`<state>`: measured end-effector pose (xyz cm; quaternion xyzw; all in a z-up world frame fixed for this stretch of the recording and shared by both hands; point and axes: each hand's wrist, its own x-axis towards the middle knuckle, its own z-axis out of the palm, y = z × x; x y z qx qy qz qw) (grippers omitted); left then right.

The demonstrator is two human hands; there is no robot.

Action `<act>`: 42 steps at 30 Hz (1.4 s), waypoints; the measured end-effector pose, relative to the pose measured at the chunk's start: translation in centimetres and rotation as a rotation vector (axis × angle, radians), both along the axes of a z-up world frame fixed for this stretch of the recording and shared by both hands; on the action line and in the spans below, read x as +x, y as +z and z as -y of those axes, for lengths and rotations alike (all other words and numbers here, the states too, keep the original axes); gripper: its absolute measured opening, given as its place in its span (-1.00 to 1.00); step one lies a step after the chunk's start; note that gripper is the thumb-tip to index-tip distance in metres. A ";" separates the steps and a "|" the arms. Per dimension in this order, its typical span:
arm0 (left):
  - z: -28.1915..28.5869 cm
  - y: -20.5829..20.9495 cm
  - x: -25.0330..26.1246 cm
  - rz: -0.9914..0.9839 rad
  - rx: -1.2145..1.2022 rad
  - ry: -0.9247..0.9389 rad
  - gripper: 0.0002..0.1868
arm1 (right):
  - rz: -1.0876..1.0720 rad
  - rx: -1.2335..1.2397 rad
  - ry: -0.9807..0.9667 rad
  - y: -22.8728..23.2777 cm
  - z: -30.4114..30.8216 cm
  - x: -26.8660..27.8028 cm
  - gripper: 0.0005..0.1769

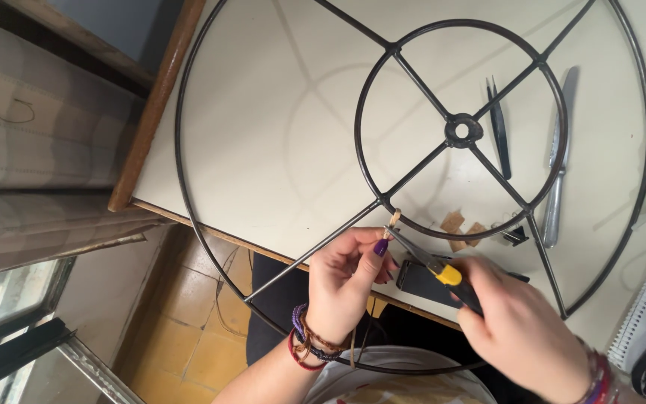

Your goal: Decorating a circular metal lampshade frame by wrapping twine and securing it with a stapler and hot glue gun

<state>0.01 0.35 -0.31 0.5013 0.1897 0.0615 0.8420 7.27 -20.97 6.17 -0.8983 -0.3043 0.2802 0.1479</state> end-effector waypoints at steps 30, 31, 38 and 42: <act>-2.0 3.3 -3.1 -0.001 0.482 -0.115 -0.65 | 0.443 -0.097 -0.009 -2.1 -4.7 -3.5 -0.14; -1.8 3.5 -3.4 0.002 0.480 -0.120 -0.65 | 0.444 -0.100 -0.014 -2.9 -5.8 -3.6 -0.14; -1.5 3.8 -3.8 -0.035 0.241 -0.208 -0.80 | 0.541 -0.218 -0.144 -7.2 -12.1 -2.0 -0.13; -2.0 4.1 -3.9 -0.066 0.215 -0.217 -0.80 | 0.684 -0.163 -0.117 -9.0 -14.0 -2.0 -0.41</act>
